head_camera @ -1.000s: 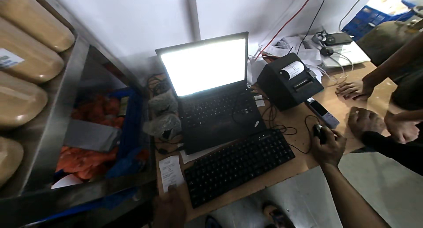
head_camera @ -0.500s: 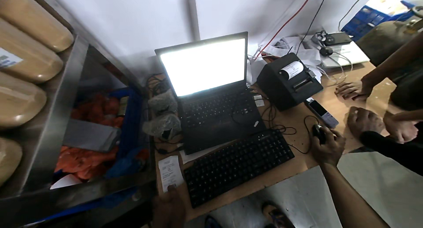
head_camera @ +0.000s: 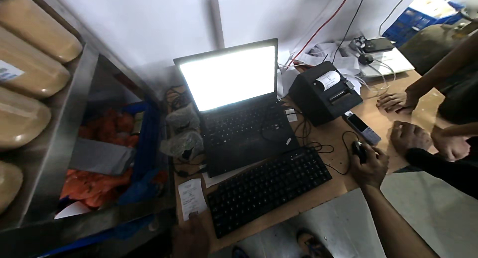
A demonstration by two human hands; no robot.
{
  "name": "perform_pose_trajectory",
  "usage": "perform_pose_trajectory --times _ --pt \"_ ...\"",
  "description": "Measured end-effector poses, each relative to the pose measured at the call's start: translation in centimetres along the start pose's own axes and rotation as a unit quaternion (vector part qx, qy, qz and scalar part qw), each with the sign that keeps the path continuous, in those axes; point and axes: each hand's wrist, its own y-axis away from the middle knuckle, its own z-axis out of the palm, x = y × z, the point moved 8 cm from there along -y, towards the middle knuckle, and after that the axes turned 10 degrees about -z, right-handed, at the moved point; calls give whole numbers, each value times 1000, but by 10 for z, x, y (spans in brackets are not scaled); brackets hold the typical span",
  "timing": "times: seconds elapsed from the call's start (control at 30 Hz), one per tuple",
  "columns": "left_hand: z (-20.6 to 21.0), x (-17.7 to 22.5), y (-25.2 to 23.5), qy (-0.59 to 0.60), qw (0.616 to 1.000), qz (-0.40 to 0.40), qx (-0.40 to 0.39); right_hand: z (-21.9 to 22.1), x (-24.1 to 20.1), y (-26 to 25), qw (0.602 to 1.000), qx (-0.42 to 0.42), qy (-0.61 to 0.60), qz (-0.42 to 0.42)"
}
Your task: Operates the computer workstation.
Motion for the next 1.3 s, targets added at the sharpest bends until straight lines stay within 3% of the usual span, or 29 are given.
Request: perform_pose_trajectory --times 0.87,1.17,1.3 --pt "1 0 -1 -16 1000 0 3 -2 -5 -1 1000 2 2 -5" --pt "8 -6 -7 35 999 20 15 0 -1 0 1000 -5 0 8" --pt "2 0 -1 -16 1000 0 3 -1 -1 0 1000 -13 6 15"
